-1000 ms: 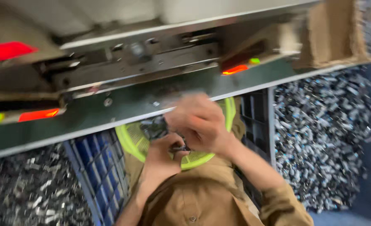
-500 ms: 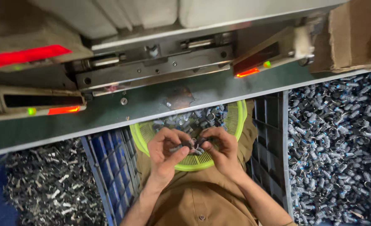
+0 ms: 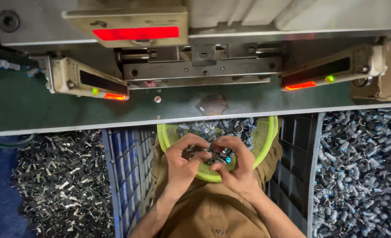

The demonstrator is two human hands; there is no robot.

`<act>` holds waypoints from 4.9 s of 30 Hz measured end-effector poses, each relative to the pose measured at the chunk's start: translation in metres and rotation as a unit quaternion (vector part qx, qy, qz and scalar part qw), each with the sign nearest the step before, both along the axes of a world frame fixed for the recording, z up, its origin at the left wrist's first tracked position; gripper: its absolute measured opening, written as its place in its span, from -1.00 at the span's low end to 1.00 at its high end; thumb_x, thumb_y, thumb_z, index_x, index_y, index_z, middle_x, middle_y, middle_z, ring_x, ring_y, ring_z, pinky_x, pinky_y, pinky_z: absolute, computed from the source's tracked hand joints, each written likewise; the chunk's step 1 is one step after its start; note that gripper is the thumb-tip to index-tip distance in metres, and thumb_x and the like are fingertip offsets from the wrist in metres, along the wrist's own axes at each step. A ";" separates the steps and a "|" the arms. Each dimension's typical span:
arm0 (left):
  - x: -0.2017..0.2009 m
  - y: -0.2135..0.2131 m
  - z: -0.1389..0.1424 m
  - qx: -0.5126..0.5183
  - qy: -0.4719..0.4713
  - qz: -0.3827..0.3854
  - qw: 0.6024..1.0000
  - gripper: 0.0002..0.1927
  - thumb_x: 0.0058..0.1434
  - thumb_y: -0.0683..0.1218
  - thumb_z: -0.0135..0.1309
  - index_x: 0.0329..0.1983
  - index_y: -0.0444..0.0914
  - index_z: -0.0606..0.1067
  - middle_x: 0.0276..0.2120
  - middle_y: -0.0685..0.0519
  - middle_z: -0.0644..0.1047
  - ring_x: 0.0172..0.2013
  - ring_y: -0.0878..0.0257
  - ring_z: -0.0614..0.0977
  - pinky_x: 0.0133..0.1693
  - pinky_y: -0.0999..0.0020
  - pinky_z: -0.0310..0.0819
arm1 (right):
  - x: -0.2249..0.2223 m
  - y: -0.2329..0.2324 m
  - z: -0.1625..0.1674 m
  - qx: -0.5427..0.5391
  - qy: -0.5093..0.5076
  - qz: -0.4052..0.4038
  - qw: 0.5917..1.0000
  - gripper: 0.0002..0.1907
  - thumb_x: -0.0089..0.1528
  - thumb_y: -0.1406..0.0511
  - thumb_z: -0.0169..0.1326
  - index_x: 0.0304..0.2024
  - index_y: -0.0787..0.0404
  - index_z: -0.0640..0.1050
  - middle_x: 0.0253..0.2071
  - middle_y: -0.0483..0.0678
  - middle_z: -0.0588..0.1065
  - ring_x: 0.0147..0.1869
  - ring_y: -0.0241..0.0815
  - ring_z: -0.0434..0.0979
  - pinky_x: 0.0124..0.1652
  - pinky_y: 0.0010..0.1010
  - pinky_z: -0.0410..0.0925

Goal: The person repeatedly picks small cylindrical components from a green basket and places them into a metal jig on a workbench. The person then presses a lever to secure the components and drops the finished keychains into a blue bin.

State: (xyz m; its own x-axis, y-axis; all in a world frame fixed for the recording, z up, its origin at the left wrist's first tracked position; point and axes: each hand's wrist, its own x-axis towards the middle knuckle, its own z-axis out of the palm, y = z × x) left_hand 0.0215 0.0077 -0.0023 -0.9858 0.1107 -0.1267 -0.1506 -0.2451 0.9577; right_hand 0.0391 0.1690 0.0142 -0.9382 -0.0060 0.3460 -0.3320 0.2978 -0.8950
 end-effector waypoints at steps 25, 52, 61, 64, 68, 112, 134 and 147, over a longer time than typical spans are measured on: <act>0.006 -0.108 0.012 0.131 0.178 0.321 0.921 -0.75 0.03 -0.20 0.25 -0.21 -0.33 0.55 -0.21 -0.10 0.60 -0.19 -0.01 0.65 -0.15 0.13 0.60 | -0.044 -0.001 -0.004 -0.431 -0.113 0.058 0.893 -0.63 0.25 0.56 0.20 -0.13 0.17 0.30 -0.20 0.09 0.57 -0.13 -0.09 0.60 -0.20 -0.28 0.50; -0.057 0.067 -0.044 -0.615 0.162 -0.282 0.718 -0.58 0.00 -0.18 0.17 -0.01 -0.24 0.50 -0.20 -0.13 0.61 -0.17 -0.07 0.65 -0.22 0.04 0.51 | -0.050 0.047 0.051 0.190 0.131 -0.093 0.969 -0.73 0.06 0.54 0.30 -0.22 0.21 0.61 -0.15 -0.04 0.61 0.06 -0.03 0.59 0.11 -0.23 0.47; 0.002 0.020 -0.006 -0.233 0.020 -0.141 0.962 -0.78 0.07 -0.27 0.24 -0.21 -0.31 0.51 -0.46 -0.01 0.58 -0.43 0.28 0.63 -0.31 0.40 0.48 | 0.027 0.037 -0.024 -0.063 -0.224 0.019 0.972 -0.46 -0.02 0.52 0.35 0.01 0.35 0.48 -0.06 0.02 0.59 -0.04 -0.15 0.65 -0.03 -0.38 0.47; 0.004 0.018 0.003 -0.135 -0.043 -0.106 0.984 -0.80 0.11 -0.27 0.19 -0.20 -0.31 0.49 -0.42 -0.01 0.58 -0.40 0.31 0.61 -0.31 0.41 0.48 | 0.036 0.031 -0.041 -0.151 -0.178 -0.051 0.971 -0.80 0.22 0.60 0.17 -0.11 0.37 0.56 -0.03 0.05 0.62 -0.05 -0.22 0.62 -0.07 -0.46 0.51; 0.005 0.009 0.014 -0.126 0.035 -0.136 0.982 -0.84 0.16 -0.25 0.13 -0.18 -0.33 0.49 -0.39 -0.01 0.58 -0.36 0.25 0.65 -0.25 0.39 0.51 | 0.034 0.027 -0.043 -0.097 -0.106 -0.053 0.988 -0.79 0.20 0.62 0.11 -0.14 0.35 0.54 -0.06 0.04 0.59 -0.03 -0.26 0.63 -0.05 -0.52 0.50; 0.007 -0.040 -0.010 0.018 -0.063 -0.007 0.998 -0.81 0.22 -0.28 0.13 -0.11 -0.27 0.46 -0.42 0.10 0.47 -0.49 0.38 0.51 -0.45 0.47 0.42 | -0.174 -0.009 0.079 0.047 0.201 -0.059 0.977 -0.72 0.18 0.64 0.23 -0.18 0.33 0.46 -0.07 -0.01 0.58 0.02 -0.09 0.64 0.01 -0.30 0.47; -0.004 -0.028 0.024 -0.064 0.132 0.061 0.987 -0.79 0.28 -0.24 0.16 -0.05 -0.31 0.42 -0.14 0.03 0.46 -0.21 0.28 0.53 -0.13 0.42 0.46 | -0.023 -0.025 -0.001 0.052 -0.014 -0.007 0.999 -0.80 0.11 0.60 0.13 -0.25 0.33 0.60 -0.19 0.02 0.63 -0.17 -0.14 0.69 -0.15 -0.45 0.52; -0.017 -0.036 0.022 -0.416 0.480 0.004 0.772 -0.62 -0.03 -0.27 0.23 -0.11 -0.35 0.47 -0.16 -0.11 0.48 -0.25 -0.02 0.59 -0.21 0.15 0.56 | -0.019 -0.010 -0.058 -0.390 -0.242 0.043 0.888 -0.72 0.21 0.47 0.23 -0.17 0.27 0.37 -0.18 0.12 0.59 -0.15 -0.19 0.59 -0.14 -0.41 0.47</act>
